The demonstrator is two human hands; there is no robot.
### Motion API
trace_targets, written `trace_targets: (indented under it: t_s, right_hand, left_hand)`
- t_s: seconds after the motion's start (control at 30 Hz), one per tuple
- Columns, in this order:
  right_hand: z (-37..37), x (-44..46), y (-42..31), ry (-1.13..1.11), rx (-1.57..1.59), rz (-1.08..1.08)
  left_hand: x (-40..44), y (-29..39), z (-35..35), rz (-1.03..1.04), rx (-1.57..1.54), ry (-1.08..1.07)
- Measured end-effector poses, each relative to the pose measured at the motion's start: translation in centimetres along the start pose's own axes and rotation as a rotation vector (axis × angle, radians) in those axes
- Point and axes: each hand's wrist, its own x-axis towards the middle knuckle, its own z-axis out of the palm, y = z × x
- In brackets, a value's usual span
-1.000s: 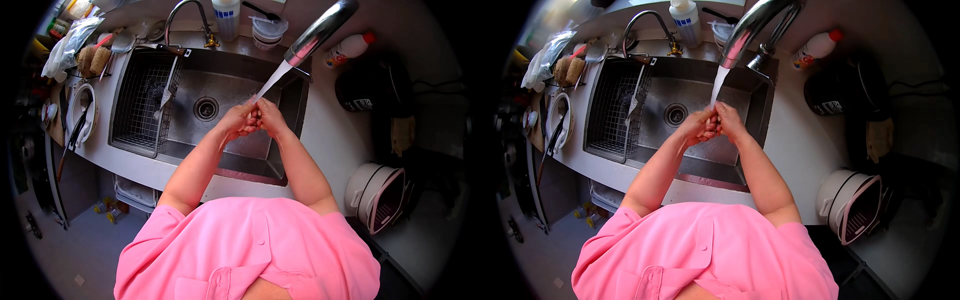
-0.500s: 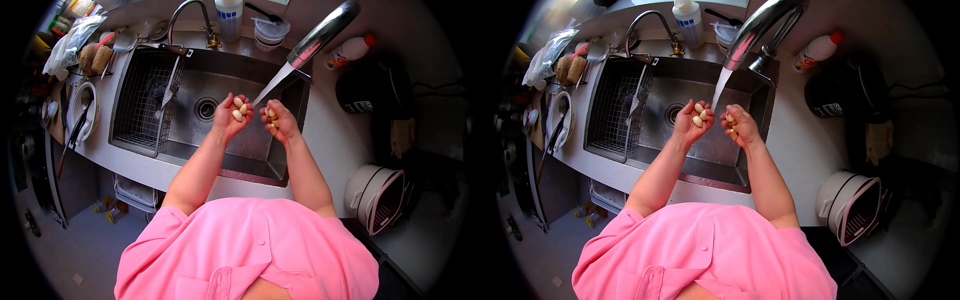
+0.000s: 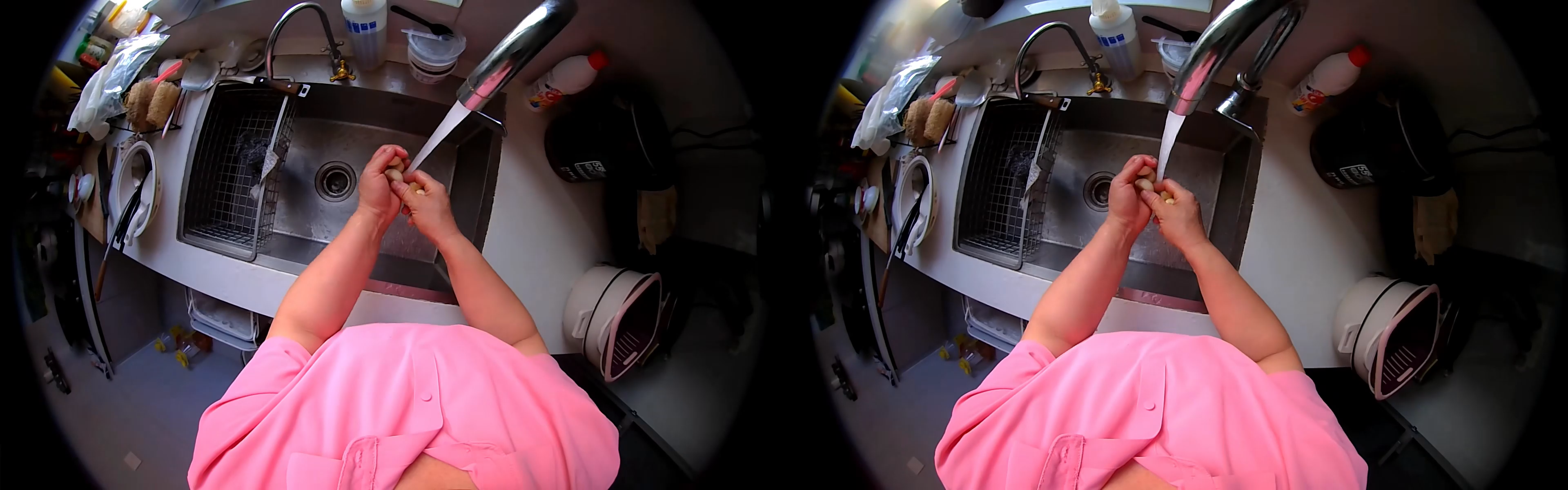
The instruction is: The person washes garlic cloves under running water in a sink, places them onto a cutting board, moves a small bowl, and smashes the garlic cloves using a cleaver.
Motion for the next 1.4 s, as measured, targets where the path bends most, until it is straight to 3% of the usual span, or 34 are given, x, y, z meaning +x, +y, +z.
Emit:
trace_targets:
  t_s: [0.1, 0.17, 0.3, 0.5, 0.6, 0.67, 0.87, 1.1, 1.17, 1.2, 1.27, 1.4]
  right_hand:
    - [0.0, 0.0, 0.1, 0.030, -0.004, -0.025]
    - [-0.5, 0.8, 1.3, 0.301, -0.351, -0.556]
    - [-2.1, 0.3, -0.4, 0.307, -0.479, -0.593]
    - [-2.3, 0.6, 0.1, 0.241, -0.646, -0.627]
    - [-3.3, 1.4, 0.0, 0.076, -0.413, -0.573]
    - [-3.6, 0.6, -2.4, -0.175, -0.130, -0.048]
    - [-4.0, 1.2, -3.6, -0.305, -0.114, 0.063]
    - [-3.5, 1.5, -2.4, -0.313, 0.185, 0.138]
    - [-3.5, 1.3, -2.6, -0.292, 0.170, 0.180]
    - [-3.5, 1.4, -2.4, -0.291, 0.172, 0.182]
    - [-3.7, 1.8, -1.7, -0.335, 0.292, 0.141]
    - [-3.9, 2.0, -1.4, -0.378, 0.310, 0.155]
  left_hand:
    - [0.1, 0.7, -0.7, -0.128, -0.098, 0.060]
    - [0.4, 0.8, -3.4, -0.200, -0.053, 0.026]
    - [-1.8, 1.5, -2.5, -0.352, 0.143, -0.009]
    - [-2.3, 1.2, -3.0, -0.294, 0.297, -0.031]
    - [-2.3, 2.1, -3.9, -0.153, 0.517, -0.087]
    - [-2.7, 2.3, -3.6, -0.006, 0.665, -0.150]
    - [-2.7, 3.5, -3.2, 0.103, 0.864, -0.270]
    - [-2.9, 3.2, -2.9, 0.131, 0.689, -0.191]
    - [-2.9, 3.9, -2.5, 0.294, 1.067, -0.270]
    - [-2.8, 3.7, -2.5, 0.291, 1.067, -0.271]
    - [-2.6, 3.1, -2.8, 0.161, 0.752, -0.242]
    - [-2.8, 3.2, -2.9, 0.038, 0.604, -0.203]
